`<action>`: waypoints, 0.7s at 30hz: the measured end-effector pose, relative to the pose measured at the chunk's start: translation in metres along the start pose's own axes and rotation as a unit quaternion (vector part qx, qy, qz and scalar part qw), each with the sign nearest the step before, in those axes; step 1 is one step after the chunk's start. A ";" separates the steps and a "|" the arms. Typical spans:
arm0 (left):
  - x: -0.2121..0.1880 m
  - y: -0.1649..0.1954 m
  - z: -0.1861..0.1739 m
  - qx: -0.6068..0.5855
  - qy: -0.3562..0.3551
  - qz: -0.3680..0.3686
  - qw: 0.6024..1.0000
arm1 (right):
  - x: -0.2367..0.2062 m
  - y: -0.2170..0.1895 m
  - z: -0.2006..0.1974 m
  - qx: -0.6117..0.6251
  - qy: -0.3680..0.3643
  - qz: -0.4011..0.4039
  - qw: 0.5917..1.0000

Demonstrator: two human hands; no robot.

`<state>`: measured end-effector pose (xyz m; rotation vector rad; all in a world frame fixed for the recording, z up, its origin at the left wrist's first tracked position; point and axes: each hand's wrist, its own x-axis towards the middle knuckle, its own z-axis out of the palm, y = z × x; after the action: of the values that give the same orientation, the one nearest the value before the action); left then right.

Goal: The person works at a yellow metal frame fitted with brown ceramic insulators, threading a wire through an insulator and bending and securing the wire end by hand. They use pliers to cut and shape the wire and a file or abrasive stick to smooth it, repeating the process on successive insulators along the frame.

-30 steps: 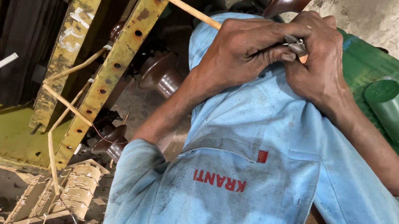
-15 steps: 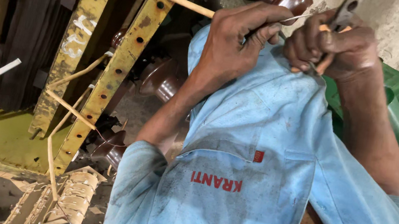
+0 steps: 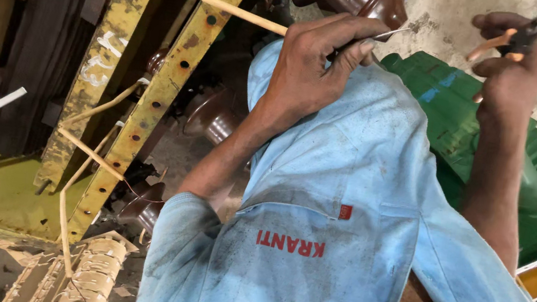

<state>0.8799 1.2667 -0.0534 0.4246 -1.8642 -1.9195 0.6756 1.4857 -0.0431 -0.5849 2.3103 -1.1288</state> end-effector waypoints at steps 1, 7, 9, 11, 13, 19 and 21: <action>0.000 0.001 0.000 0.002 0.000 0.003 1.000 | -0.005 -0.002 0.008 0.043 -0.018 0.027 0.999; 0.002 0.008 0.003 -0.042 -0.006 -0.017 0.999 | -0.027 -0.038 0.051 -0.064 -0.093 -0.051 0.992; 0.003 0.011 0.004 -0.031 0.008 -0.031 0.999 | -0.030 -0.051 0.058 -0.121 -0.090 -0.075 0.986; 0.002 0.013 0.006 -0.022 0.019 -0.033 0.999 | -0.033 -0.060 0.062 -0.143 -0.087 -0.118 0.979; 0.000 0.014 0.008 -0.018 0.026 -0.025 0.999 | -0.034 -0.063 0.065 -0.152 -0.084 -0.145 0.974; -0.002 0.011 0.010 -0.017 0.043 -0.014 0.999 | -0.033 -0.059 0.070 -0.192 -0.060 -0.209 0.957; -0.002 0.009 0.010 -0.018 0.044 -0.011 0.999 | -0.033 -0.056 0.071 -0.198 -0.054 -0.212 0.955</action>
<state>0.8779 1.2763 -0.0437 0.5114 -1.7729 -1.9131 0.7530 1.4301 -0.0273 -1.3093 2.3901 -0.7710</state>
